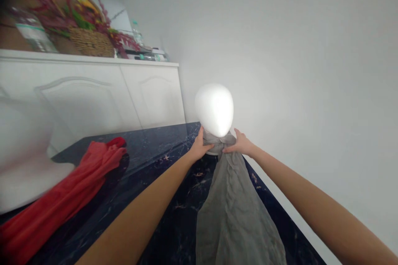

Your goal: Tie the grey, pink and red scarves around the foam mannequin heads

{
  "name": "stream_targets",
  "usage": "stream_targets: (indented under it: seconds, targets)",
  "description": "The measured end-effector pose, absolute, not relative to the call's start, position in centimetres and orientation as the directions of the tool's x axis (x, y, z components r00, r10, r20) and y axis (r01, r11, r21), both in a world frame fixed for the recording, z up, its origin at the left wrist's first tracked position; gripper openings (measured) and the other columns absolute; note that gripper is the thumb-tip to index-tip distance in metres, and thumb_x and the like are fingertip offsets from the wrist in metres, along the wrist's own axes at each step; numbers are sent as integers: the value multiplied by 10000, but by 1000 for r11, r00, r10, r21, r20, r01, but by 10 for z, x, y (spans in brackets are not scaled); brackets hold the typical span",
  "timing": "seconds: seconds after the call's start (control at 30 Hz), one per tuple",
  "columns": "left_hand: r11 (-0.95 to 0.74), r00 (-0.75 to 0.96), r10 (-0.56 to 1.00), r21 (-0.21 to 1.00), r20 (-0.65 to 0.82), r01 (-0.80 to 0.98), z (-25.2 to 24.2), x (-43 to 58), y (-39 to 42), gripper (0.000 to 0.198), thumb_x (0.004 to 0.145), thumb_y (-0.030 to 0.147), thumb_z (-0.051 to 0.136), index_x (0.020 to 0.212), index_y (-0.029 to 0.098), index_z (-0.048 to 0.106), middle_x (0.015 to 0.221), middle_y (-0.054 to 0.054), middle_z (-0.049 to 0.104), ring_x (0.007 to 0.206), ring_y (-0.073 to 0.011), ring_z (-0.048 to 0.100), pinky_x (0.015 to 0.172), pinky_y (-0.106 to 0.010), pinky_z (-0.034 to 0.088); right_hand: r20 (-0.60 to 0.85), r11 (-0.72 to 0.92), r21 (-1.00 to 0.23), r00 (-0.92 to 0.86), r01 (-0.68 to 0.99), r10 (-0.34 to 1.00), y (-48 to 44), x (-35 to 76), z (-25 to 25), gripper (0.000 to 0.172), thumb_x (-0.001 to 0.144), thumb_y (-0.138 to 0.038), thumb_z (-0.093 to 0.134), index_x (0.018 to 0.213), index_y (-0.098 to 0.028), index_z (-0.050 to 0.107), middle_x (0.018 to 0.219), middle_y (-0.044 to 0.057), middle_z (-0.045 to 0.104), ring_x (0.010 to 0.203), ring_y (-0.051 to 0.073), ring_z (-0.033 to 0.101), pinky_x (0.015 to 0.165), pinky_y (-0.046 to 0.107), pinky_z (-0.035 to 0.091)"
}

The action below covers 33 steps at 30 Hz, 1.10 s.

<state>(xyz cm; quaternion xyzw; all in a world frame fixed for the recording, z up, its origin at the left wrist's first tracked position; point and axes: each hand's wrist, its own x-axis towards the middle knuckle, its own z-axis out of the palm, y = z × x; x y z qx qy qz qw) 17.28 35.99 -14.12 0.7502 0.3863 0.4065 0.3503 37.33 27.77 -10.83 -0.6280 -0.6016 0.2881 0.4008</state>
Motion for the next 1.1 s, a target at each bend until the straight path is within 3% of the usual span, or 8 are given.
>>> stream_targets:
  seconds: [0.1,0.2,0.3,0.37,0.5,0.7,0.93,1.1]
  targets:
    - [-457,381,860,843,338,284,-137,173,357,1173,664,260,812,1572,187,73,1559,-197,348,1432,-349,356,1163,-484,306,149,-56,-700,221,712,964,233,361,-136,1318,590,-623,821,1565,-59,136,1515,300,305,1411,435,309,1137,563,298]
    - [-453,394,858,847,329,279,-133,172,356,1182,667,223,799,1573,147,43,1559,-219,344,1430,-355,360,1168,-483,298,208,10,-423,86,906,974,203,362,-150,1031,776,-519,694,1569,-119,170,1460,212,452,1349,349,440,1091,464,385]
    - [-448,401,858,851,322,274,-132,170,356,1206,653,227,813,1575,149,39,1565,-212,339,1429,-357,365,1173,-470,296,144,-22,-222,55,975,988,198,391,-139,643,838,-229,586,1458,-196,418,1288,118,638,1176,257,603,971,345,464]
    - [-450,406,854,853,324,265,-132,170,357,1184,672,222,794,1576,154,32,1578,-197,324,1440,-341,354,1179,-457,291,103,-109,-132,123,985,987,202,422,-126,453,808,-133,569,1256,-183,606,1160,136,697,1089,293,644,902,375,481]
    - [-461,415,847,848,333,261,-134,169,359,1133,704,200,754,1575,145,33,1588,-199,305,1443,-332,348,1185,-471,278,97,-232,3,231,973,968,211,470,-114,348,808,-109,574,1146,-115,657,1170,228,666,1112,398,615,864,480,471]
    - [-472,417,847,827,329,305,-137,167,361,1089,727,234,756,1572,141,76,1584,-195,318,1431,-320,375,1183,-443,296,80,-208,-6,207,978,975,205,466,-132,537,809,-132,608,1342,-139,549,1269,187,621,1140,335,614,896,441,483]
    - [-437,358,887,777,290,453,-142,168,345,831,841,389,648,1539,239,223,1598,-134,320,1463,-333,316,1197,-588,171,190,48,-144,-20,988,982,156,416,-142,294,890,-193,508,1138,-170,663,1251,114,616,1173,253,568,1053,383,422]
    - [-425,308,902,736,301,527,-143,164,336,753,877,401,578,1527,203,253,1609,-158,282,1495,-297,255,1211,-491,202,327,186,-287,-87,940,941,99,374,-142,342,870,-240,542,1194,-198,640,1336,122,544,1272,285,481,1117,479,377]
